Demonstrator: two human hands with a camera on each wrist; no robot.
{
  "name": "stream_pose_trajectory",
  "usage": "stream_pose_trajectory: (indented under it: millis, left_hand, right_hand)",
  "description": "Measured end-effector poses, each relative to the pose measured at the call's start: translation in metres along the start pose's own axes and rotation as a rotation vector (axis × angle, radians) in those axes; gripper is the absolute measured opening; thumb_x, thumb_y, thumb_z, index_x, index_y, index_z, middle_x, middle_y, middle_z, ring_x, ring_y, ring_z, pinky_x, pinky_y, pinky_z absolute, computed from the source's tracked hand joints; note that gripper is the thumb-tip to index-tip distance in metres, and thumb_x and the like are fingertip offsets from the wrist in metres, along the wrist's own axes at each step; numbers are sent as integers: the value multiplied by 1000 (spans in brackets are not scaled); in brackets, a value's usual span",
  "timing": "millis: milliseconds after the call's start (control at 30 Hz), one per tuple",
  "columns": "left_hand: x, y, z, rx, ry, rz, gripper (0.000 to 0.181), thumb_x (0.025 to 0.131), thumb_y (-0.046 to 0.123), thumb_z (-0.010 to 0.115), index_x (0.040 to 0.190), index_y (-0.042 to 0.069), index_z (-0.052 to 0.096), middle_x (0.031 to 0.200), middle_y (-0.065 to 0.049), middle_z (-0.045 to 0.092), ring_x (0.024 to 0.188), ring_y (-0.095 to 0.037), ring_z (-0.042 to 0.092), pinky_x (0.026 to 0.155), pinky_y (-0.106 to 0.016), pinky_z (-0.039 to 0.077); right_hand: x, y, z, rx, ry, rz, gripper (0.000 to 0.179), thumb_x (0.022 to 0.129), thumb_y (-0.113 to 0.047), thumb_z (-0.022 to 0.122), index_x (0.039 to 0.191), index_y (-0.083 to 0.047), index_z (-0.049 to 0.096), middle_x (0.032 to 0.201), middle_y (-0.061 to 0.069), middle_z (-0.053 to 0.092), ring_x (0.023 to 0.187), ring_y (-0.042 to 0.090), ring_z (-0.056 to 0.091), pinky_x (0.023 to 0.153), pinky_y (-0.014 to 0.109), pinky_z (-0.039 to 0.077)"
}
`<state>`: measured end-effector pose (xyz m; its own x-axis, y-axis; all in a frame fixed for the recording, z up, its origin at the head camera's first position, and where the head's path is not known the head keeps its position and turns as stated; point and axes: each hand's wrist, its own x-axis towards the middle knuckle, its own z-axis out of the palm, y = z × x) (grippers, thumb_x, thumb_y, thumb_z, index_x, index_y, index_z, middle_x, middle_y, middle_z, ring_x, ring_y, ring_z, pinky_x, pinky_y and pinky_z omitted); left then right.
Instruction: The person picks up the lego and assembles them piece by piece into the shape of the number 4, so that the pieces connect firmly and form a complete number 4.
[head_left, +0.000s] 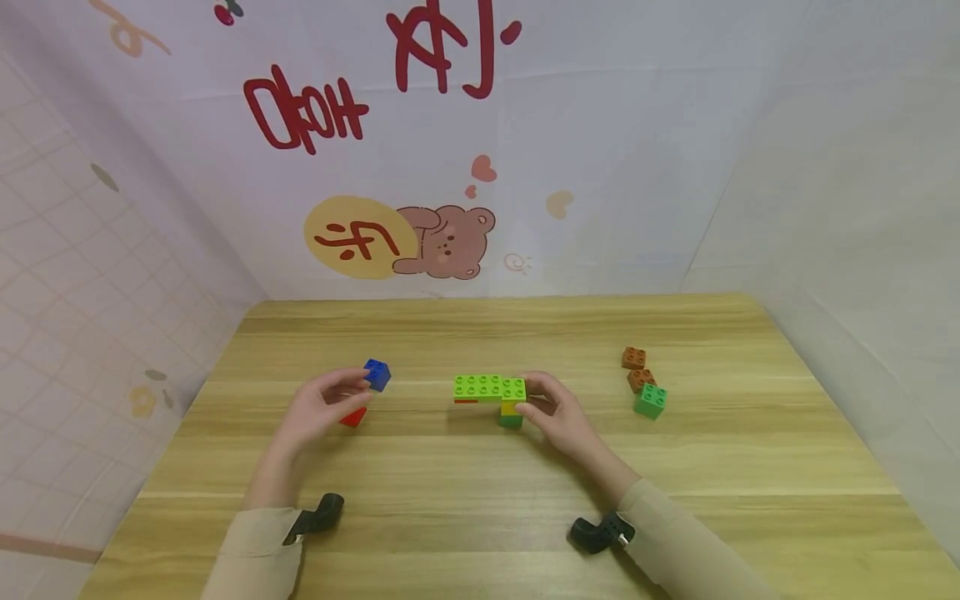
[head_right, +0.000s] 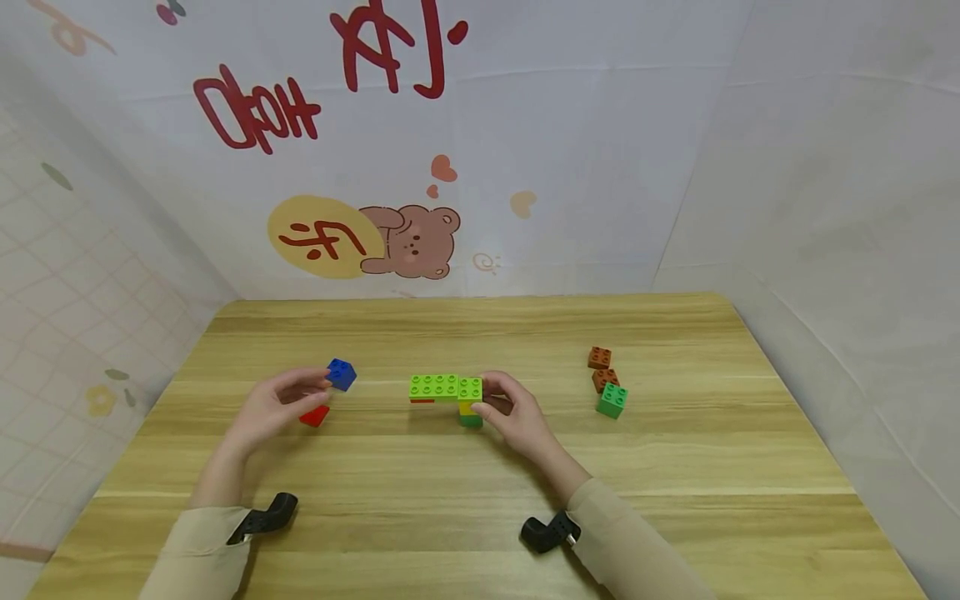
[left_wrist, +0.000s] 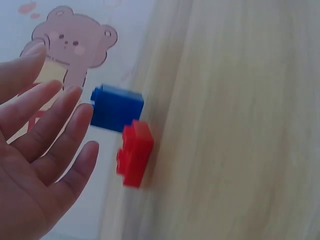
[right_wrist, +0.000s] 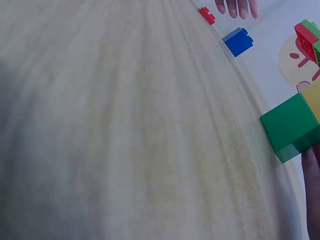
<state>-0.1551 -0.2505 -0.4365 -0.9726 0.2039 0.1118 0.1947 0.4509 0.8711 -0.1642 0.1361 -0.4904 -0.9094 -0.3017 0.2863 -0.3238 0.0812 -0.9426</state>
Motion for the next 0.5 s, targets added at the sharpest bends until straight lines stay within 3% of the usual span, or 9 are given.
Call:
stream_pose_trajectory:
  millis: [267,500]
  left_hand:
    - [-5,-13,-12,43,-26,-15,42,90,10,74,126,-7,62,119,-22,66,105,-35,64,84,-21,51]
    - [-7,-26,-19,41,-89,-43,50,87,11,77,131,-5,59,127,-23,62,113,-39,61,91,-30,51]
  right_hand:
    - [0,2,1,-18,5,-14,38,90,3,69,126,1,58,124,16,60,112,20,59,94,31,51]
    - [0,3,-1,-10,-1,7,37,91,-2,70,126,-1,59,124,15,60,113,25,59,95,32,50]
